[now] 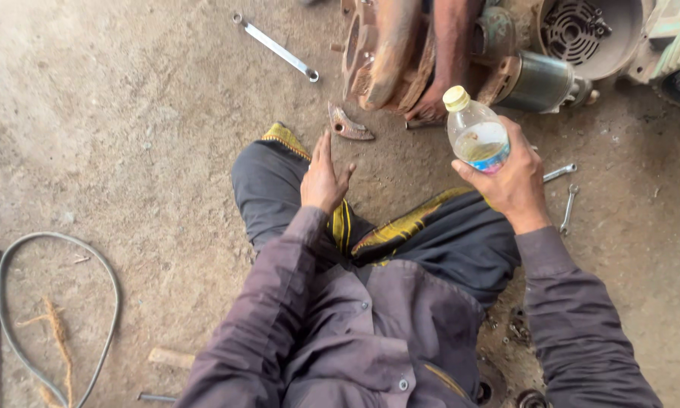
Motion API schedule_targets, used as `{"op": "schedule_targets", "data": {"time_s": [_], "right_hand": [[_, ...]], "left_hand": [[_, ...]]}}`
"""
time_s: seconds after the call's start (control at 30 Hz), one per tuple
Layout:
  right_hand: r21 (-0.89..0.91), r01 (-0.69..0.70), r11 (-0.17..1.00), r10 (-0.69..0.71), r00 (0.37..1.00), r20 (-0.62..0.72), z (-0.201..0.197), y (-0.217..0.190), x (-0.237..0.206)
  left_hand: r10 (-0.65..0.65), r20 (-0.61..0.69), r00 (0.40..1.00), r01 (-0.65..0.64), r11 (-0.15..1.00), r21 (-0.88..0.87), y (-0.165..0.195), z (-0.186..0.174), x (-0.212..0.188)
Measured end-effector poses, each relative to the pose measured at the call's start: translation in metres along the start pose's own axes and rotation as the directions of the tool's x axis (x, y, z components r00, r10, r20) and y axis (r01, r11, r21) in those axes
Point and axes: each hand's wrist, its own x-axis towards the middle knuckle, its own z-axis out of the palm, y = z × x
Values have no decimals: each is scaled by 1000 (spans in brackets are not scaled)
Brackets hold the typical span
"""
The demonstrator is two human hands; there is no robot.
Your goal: The person sits on the ground and uses a wrench to loosen bolts on a motor housing while another person holds the assembly. The person then uses a hammer to tap the housing and pours oil from a bottle into the motor's opening.
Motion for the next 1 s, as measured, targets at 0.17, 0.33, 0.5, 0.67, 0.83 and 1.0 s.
{"op": "schedule_targets", "data": {"time_s": [0.17, 0.33, 0.5, 0.67, 0.83, 1.0], "right_hand": [[64, 1, 998, 1, 999, -36, -12, 3, 1], [73, -20, 997, 24, 998, -51, -27, 17, -7], [105, -56, 993, 61, 997, -49, -42, 31, -15], [111, -74, 991, 83, 993, -78, -53, 41, -24], [108, -115, 987, 125, 988, -86, -63, 55, -20], [107, -84, 991, 96, 989, -111, -72, 65, -16]], "left_hand": [[-151, 141, 978, 163, 984, -75, 5, 6, -17], [-112, 142, 984, 124, 989, -82, 13, 13, -29], [-119, 222, 968, 135, 989, -58, 12, 25, -37], [-109, 213, 971, 128, 989, -78, 16, 25, -40], [5, 119, 993, 12, 989, -148, 44, 20, -6], [242, -55, 969, -244, 969, -32, 96, 15, 78]]}}
